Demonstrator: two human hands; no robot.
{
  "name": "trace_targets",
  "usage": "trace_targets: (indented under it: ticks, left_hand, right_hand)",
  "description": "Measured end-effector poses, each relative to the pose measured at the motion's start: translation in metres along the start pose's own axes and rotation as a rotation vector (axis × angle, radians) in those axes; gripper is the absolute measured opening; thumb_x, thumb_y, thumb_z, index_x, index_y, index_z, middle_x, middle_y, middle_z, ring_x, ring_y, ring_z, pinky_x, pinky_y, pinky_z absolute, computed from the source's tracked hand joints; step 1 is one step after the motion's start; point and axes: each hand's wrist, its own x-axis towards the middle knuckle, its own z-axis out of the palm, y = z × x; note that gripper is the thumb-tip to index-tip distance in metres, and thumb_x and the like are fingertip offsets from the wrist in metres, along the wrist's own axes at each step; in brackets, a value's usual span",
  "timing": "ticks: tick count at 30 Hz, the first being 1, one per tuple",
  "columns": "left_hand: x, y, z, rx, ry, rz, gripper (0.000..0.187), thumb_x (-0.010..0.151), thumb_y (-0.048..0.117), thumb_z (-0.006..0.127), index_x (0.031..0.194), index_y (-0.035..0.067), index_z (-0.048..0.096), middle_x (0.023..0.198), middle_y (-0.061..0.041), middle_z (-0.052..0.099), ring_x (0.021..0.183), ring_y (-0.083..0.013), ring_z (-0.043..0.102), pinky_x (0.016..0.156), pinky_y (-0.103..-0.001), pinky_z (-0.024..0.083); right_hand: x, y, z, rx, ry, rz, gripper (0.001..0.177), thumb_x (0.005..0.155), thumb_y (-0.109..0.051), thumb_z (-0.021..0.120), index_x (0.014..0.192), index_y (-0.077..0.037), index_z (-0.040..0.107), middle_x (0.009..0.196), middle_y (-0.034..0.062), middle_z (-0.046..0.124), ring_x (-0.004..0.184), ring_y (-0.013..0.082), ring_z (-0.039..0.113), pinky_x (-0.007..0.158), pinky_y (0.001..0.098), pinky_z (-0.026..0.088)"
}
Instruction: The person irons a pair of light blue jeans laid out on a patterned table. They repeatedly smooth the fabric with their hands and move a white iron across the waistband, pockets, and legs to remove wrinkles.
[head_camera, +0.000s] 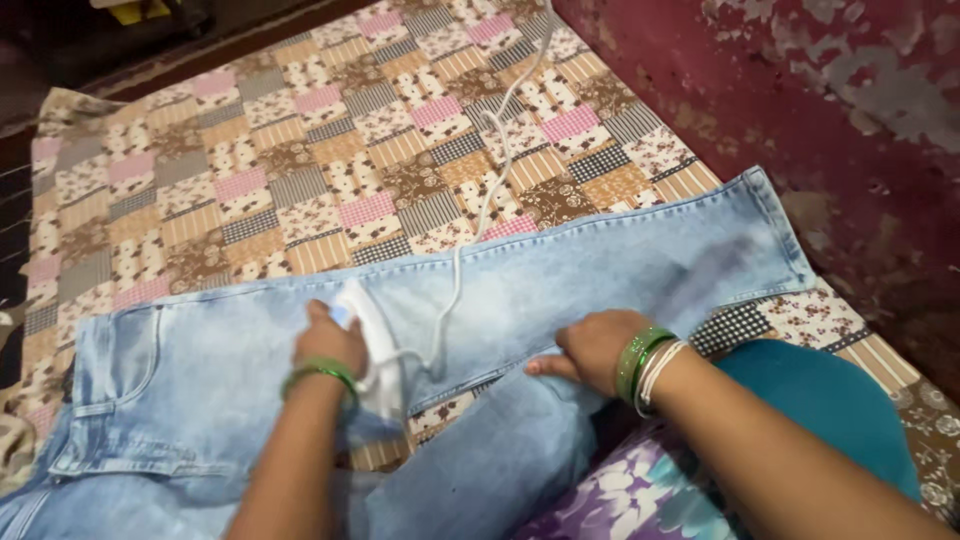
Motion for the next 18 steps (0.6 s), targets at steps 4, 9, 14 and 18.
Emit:
trace_targets:
  ticks: [4, 9, 14, 18]
  left_hand:
    - [-0.078, 0.017, 0.015, -0.015, -0.084, 0.103, 0.053, 0.097, 0.035, 0.059, 0.138, 0.01, 0.038, 0.116, -0.032, 0.068, 0.111, -0.05, 0.065, 0.099, -0.054, 0.051]
    - [-0.101, 0.035, -0.001, -0.017, -0.093, 0.075, 0.043, 0.102, 0.032, 0.053, 0.135, 0.007, 0.04, 0.117, -0.029, 0.069, 0.11, -0.0475, 0.067, 0.096, -0.054, 0.053]
    - [-0.05, 0.056, -0.009, -0.045, 0.003, 0.021, 0.053, 0.103, 0.033, 0.052, 0.144, 0.003, 0.037, 0.12, -0.029, 0.068, 0.111, -0.0462, 0.067, 0.096, -0.053, 0.053]
    - [0.007, 0.069, -0.015, -0.057, 0.087, 0.032, 0.054, 0.102, 0.032, 0.055, 0.143, 0.0, 0.04, 0.121, -0.03, 0.066, 0.113, -0.0467, 0.065, 0.096, -0.052, 0.052]
  right_hand:
    - [-0.003, 0.006, 0.017, 0.086, 0.006, -0.041, 0.071, 0.096, -0.067, 0.031, 0.114, -0.013, 0.073, 0.113, 0.0189, 0.071, 0.108, 0.0399, 0.067, 0.1, 0.0484, 0.049]
    - [0.022, 0.014, 0.073, -0.033, -0.287, -0.004, 0.073, 0.107, -0.056, 0.027, 0.112, -0.003, 0.076, 0.119, 0.0229, 0.07, 0.119, 0.0382, 0.064, 0.109, 0.0457, 0.044]
    - [0.047, -0.005, 0.127, -0.152, -0.47, -0.074, 0.062, 0.105, -0.052, 0.037, 0.113, -0.004, 0.076, 0.119, 0.0223, 0.071, 0.116, 0.0379, 0.066, 0.105, 0.0472, 0.047]
    - [0.073, -0.012, 0.129, -0.221, -0.534, -0.132, 0.055, 0.103, -0.048, 0.044, 0.115, -0.005, 0.076, 0.119, 0.0219, 0.071, 0.115, 0.0378, 0.067, 0.102, 0.0484, 0.049]
